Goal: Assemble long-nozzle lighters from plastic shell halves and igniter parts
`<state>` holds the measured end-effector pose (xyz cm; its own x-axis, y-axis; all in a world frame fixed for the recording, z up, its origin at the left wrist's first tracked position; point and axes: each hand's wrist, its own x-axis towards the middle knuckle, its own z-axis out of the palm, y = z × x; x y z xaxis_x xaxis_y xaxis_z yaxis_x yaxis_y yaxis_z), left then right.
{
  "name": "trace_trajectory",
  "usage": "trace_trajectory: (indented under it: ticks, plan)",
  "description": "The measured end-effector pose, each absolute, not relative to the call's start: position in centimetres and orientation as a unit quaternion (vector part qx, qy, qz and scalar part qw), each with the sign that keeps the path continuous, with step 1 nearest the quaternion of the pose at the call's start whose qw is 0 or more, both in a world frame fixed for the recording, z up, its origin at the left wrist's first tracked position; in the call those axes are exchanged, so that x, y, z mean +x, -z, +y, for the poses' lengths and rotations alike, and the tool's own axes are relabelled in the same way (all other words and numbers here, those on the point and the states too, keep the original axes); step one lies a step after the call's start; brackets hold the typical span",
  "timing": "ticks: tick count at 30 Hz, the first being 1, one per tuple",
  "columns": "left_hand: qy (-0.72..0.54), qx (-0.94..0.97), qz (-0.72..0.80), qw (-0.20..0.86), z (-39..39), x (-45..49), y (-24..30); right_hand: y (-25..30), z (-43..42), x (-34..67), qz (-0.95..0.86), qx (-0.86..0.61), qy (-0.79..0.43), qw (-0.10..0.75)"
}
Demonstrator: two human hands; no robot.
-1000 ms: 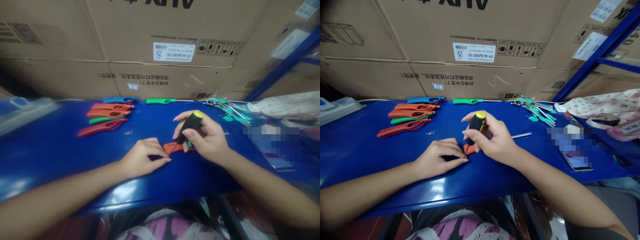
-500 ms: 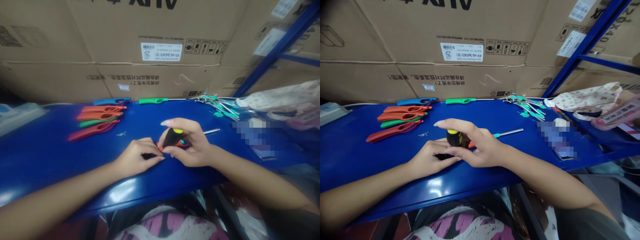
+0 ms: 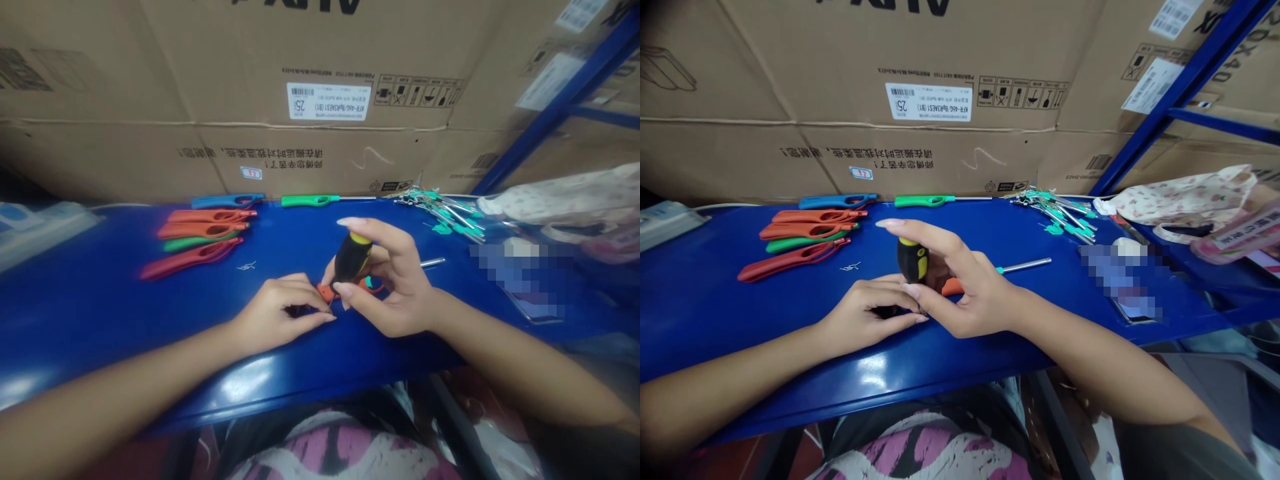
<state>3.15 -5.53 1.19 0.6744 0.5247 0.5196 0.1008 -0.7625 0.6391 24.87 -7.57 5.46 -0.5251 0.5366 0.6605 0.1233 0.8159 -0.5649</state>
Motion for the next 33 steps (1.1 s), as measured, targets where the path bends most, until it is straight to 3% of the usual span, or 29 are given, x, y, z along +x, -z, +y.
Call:
trace_trajectory:
  ticks: [7, 16, 33]
  plan:
    - [-0.369, 0.861, 0.186, 0.296, -5.5, 3.1, -1.1, -5.6, -7.5, 24.8, -0.827, -0.199, -0.263, 0.456]
    - [-0.322, 0.856, 0.308, 0.263, -5.2, 3.2, -0.6, -5.9, -6.7, 25.4, -0.774, -0.290, -0.261, 0.499]
    - [-0.308, 0.865, 0.299, 0.258, -5.1, 3.3, -0.2, -4.7, -6.0, 25.2, -0.811, -0.246, -0.251, 0.467]
